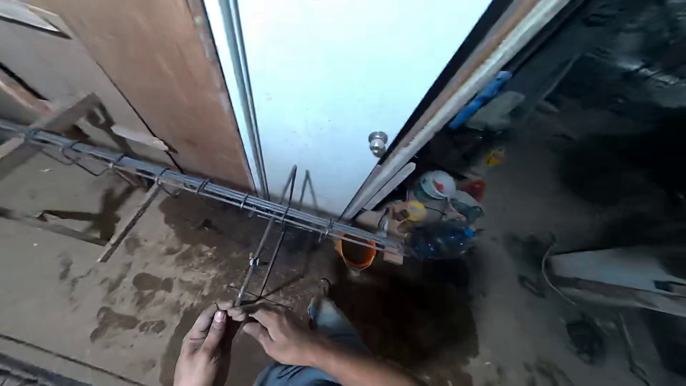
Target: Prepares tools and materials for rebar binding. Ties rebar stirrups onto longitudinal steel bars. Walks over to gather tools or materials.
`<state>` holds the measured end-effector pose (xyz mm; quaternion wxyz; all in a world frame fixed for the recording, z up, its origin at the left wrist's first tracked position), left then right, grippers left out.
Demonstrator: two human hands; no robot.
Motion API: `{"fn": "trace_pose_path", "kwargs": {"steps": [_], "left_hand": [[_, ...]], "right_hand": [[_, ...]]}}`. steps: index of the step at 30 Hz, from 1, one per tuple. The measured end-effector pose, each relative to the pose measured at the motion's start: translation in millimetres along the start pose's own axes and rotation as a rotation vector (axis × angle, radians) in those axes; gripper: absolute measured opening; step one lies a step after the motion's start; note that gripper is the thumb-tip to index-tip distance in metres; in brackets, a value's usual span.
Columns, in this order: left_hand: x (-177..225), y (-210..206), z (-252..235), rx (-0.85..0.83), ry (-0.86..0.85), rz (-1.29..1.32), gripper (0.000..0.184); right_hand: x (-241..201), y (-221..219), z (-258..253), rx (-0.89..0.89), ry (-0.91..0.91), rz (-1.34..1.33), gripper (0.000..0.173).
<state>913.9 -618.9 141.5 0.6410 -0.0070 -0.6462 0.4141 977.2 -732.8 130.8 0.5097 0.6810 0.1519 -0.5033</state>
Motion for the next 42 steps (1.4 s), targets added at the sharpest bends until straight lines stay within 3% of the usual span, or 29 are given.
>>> {"fn": "trace_pose_path", "kwargs": {"steps": [4,6,8,10,14,17,19,21,29,33,42], "left_hand": [[-39.5,-46.8,-28.2,0.212,0.134,0.311,0.034],[-70.4,-66.9,-38.2,0.334,0.216,0.389,0.031],[-97.9,-91.1,-52.4,0.32,0.254,0.317,0.028],[-124.9,-118.4,-73.9,0.202,0.285,0.162,0.025],[-194.4,-138.9,-118.4,-0.02,0.422,-0.399,0.034],[-250.7,-117.7,-159.1,0.206,0.538,-0.453,0.031],[-284.6,-99.6,-177.5,0.402,0.601,-0.371,0.034],[-309.2,-88.7,-186.1,0.516,0.638,-0.313,0.036],[-339.3,-78.1,-209.5,0.703,0.65,-0.222,0.037],[-348.3,-77.1,-215.8,0.683,0.646,-0.16,0.032],[-351.7,-76.2,-226.2,0.652,0.669,-0.285,0.022]], "right_hand": [[30.6,51.3,42.1,0.355,0.029,0.158,0.025],[52.2,74.1,54.7,0.394,-0.023,0.274,0.023],[84.9,92.9,63.2,0.303,-0.139,0.253,0.026],[127.5,117.1,63.1,0.208,-0.245,0.187,0.029],[239.6,196.2,57.3,0.249,-0.582,0.194,0.029],[346.8,254.1,41.0,0.19,-0.762,0.26,0.027],[404.7,259.1,33.3,-0.034,-0.804,0.3,0.033],[436.1,248.9,32.2,-0.232,-0.782,0.275,0.039],[463.8,227.8,30.1,-0.358,-0.679,0.161,0.036],[463.7,229.5,29.8,-0.371,-0.712,0.188,0.036],[462.5,239.8,26.1,-0.415,-0.785,0.235,0.038]]}}
Point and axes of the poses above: each hand's wrist, its own z-axis away from the middle knuckle, its own y-axis out of the back of the hand, x = y × z, the point moved 9 cm from there along -z, towards the middle knuckle, and after that the axes turned 11 degrees about z, right-handed, at the moved point
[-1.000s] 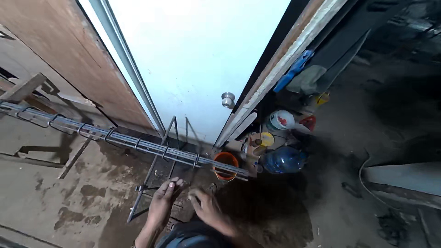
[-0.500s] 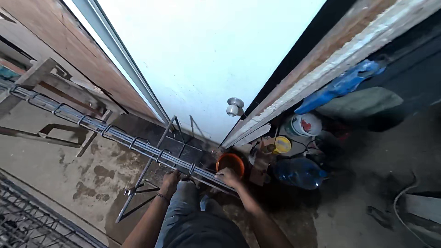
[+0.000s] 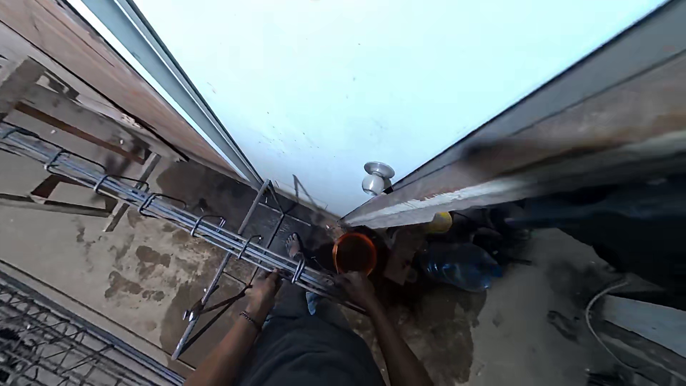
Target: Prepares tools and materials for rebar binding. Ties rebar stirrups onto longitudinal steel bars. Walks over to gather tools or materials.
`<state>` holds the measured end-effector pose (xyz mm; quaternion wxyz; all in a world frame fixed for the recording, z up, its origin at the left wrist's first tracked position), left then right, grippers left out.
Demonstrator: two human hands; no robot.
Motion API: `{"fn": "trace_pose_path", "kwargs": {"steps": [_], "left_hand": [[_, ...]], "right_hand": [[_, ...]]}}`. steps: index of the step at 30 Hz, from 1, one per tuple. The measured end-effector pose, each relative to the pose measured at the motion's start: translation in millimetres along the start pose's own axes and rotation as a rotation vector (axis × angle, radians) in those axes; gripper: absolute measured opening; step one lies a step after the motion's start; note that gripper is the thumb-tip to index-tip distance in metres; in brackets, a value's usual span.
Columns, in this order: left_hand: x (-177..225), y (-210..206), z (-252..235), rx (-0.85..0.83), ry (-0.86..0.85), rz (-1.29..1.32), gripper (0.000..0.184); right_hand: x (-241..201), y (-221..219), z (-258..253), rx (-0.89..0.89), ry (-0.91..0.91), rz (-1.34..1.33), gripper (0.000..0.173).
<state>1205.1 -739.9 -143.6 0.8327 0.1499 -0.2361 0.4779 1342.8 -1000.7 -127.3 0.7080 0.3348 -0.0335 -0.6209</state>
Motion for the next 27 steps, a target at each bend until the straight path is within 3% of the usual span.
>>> {"fn": "trace_pose_path", "kwargs": {"steps": [8,11,14,17,19,21,25,27], "left_hand": [[7.9,9.3,-8.0,-0.083,0.115,-0.199,0.026],[23.9,12.0,1.0,-0.237,0.195,-0.565,0.034],[55.5,-0.9,17.3,-0.469,-0.038,-1.045,0.032],[89.8,-38.6,23.5,-0.615,-0.39,-1.238,0.03],[102.9,-60.2,21.6,-0.649,-0.501,-1.215,0.03],[107.7,-70.8,19.5,-0.639,-0.454,-1.127,0.03],[85.0,-81.3,34.3,-0.627,0.064,-0.54,0.029],[73.9,-78.9,42.0,-0.565,0.198,-0.285,0.029]], "right_hand": [[5.0,-5.4,-6.3,-0.082,-0.073,-0.105,0.033],[1.7,7.7,-3.1,-0.001,-0.129,-0.115,0.042],[-15.5,26.8,14.6,0.13,-0.149,-0.105,0.049],[-42.4,42.6,26.2,0.207,-0.116,-0.1,0.041],[-60.8,44.5,32.7,0.192,-0.105,-0.091,0.039],[-83.4,42.5,44.4,0.168,-0.105,-0.04,0.041],[-121.2,37.7,62.3,0.23,-0.083,0.094,0.051],[-132.2,25.7,66.1,0.226,-0.083,0.138,0.054]]}}
Point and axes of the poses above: each hand's wrist, its own z-axis away from the middle knuckle, its own y-axis out of the back of the hand, x = y × z, the point moved 9 cm from there along -z, towards the middle knuckle, and after that the axes turned 11 degrees about z, right-handed, at the moved point
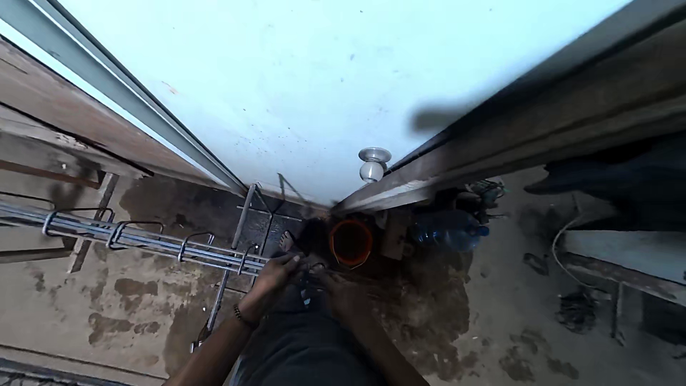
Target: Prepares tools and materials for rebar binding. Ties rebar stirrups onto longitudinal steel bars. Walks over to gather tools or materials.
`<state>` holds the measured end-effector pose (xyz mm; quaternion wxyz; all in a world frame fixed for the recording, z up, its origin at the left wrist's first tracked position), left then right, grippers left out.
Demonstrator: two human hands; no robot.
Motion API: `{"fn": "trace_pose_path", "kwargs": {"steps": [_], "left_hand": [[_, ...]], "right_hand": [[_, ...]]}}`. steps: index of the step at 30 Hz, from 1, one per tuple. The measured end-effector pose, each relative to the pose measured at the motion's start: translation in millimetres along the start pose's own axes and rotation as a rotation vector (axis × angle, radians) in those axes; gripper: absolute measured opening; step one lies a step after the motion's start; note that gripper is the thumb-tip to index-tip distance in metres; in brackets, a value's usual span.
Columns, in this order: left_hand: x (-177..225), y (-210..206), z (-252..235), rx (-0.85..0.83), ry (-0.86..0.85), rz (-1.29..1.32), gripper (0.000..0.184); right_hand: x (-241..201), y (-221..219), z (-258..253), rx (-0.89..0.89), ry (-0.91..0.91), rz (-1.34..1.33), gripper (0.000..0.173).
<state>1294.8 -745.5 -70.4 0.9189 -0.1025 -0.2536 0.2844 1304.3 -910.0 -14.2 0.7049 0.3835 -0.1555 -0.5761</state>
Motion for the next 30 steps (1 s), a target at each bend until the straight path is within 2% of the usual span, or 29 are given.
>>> {"fn": "trace_pose_path", "kwargs": {"steps": [2,4,7,9,11,12,15,18,21,24,30], "left_hand": [[-8.0,5.3,0.2,0.078,-0.028,0.134,0.025],[-11.8,8.5,-1.6,0.141,-0.06,0.2,0.02],[-18.3,8.4,-3.4,0.155,-0.057,0.19,0.016],[-13.5,2.8,-5.0,-0.023,-0.015,0.003,0.021],[2.0,-0.2,-3.4,-0.28,0.006,-0.32,0.028],[13.3,5.2,-3.9,-0.327,-0.03,-0.5,0.029],[52.9,31.2,-18.6,-0.214,-0.203,-0.892,0.028],[66.2,36.6,-40.2,-0.154,-0.24,-1.122,0.03],[54.2,21.1,-55.2,-0.176,-0.147,-1.301,0.031],[35.7,8.4,-67.4,-0.215,-0.028,-1.43,0.036],[21.9,8.3,-77.4,-0.139,0.127,-1.565,0.048]], "right_hand": [[-6.7,-11.3,6.4,-0.017,-0.012,0.017,0.054],[-11.7,-15.0,11.2,0.065,0.017,0.04,0.053],[-19.2,-18.6,20.2,0.146,0.046,0.054,0.05],[-15.0,-16.1,23.5,0.136,-0.029,0.005,0.048],[-6.0,-14.2,23.7,0.018,-0.128,-0.069,0.048],[-3.8,-13.7,23.9,-0.05,-0.155,-0.088,0.047],[-9.2,-17.2,21.8,-0.249,-0.174,-0.045,0.047],[-21.4,-22.0,14.2,-0.333,-0.17,0.046,0.048],[-33.5,-25.7,4.2,-0.395,-0.189,0.111,0.049],[-45.0,-21.9,-3.1,-0.413,-0.21,0.157,0.043],[-65.6,-22.8,-17.6,-0.391,-0.234,0.21,0.046]]}}
Point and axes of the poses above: each hand's wrist, its own z-axis away from the middle knuckle, its own y-axis out of the back of the hand, x = y × z, the point moved 9 cm from there along -z, towards the middle knuckle, and after that the axes turned 11 degrees about z, right-handed, at the moved point
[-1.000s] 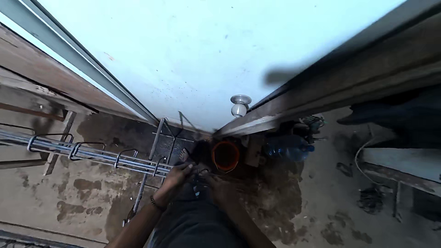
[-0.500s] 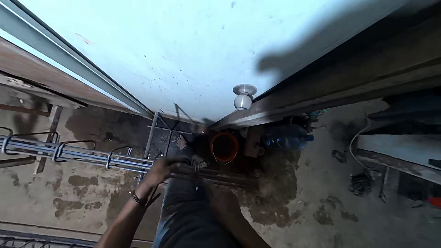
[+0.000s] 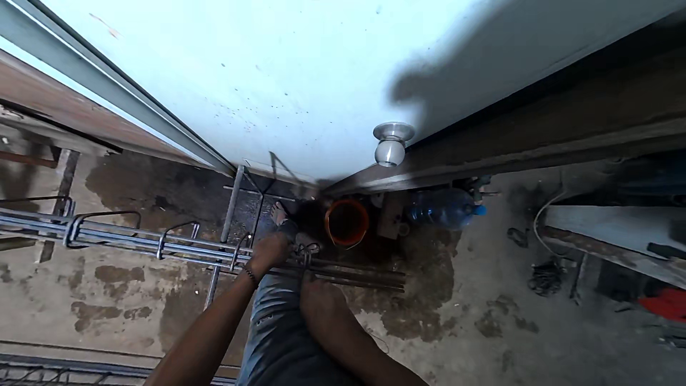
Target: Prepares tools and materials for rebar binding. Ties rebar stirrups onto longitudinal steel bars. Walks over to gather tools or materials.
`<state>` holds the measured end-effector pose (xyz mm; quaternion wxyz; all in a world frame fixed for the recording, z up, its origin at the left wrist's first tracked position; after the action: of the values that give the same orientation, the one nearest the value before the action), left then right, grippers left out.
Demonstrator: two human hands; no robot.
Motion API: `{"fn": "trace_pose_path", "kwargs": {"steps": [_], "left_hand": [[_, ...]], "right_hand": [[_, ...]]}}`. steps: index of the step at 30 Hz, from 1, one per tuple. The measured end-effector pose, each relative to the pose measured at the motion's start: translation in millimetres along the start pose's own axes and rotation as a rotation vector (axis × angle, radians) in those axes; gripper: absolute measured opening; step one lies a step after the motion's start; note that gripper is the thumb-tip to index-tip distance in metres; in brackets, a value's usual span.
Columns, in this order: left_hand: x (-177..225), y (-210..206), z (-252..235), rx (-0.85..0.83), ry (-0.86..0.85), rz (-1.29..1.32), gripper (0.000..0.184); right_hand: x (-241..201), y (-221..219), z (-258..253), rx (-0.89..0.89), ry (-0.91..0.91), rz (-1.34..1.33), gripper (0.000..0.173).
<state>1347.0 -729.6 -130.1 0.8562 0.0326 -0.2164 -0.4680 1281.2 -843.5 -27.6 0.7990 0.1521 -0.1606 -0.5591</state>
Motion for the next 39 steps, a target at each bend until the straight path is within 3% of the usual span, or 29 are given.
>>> {"fn": "trace_pose_path", "kwargs": {"steps": [12,17,21,25,28,32,39], "left_hand": [[-0.9,-26.9,-22.3,-0.023,0.008,0.121,0.051],[3.3,-27.9,-20.1,0.075,0.078,0.233,0.057],[3.5,-25.5,-15.1,0.18,0.114,0.32,0.041],[3.4,-24.8,-14.1,0.21,0.103,0.351,0.029],[2.9,-25.9,-14.8,0.206,0.088,0.369,0.028],[2.9,-28.8,-16.6,0.19,0.024,0.393,0.037],[10.1,-31.1,-11.1,0.253,-0.095,0.358,0.035]], "right_hand": [[-27.0,-20.7,-28.2,-0.013,-0.025,-0.031,0.055],[-28.2,-17.3,-34.0,0.116,0.012,0.004,0.045],[-13.4,-5.1,-31.2,0.148,0.082,-0.039,0.044],[32.0,31.1,-38.3,0.382,0.135,-0.105,0.032],[69.2,42.0,-75.9,0.238,0.197,-0.176,0.027],[85.8,20.0,-139.1,0.072,0.42,-0.366,0.026],[92.2,-6.3,-163.2,-0.108,0.559,-0.454,0.029]]}}
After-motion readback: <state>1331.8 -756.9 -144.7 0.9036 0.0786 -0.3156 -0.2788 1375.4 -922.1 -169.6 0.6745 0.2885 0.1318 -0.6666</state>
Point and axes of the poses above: each hand's wrist, its own z-axis away from the middle knuckle, its own y-axis out of the back of the hand, x = y × z, the point moved 9 cm from there along -z, towards the middle knuckle, and after that the axes turned 11 degrees about z, right-handed, at the moved point
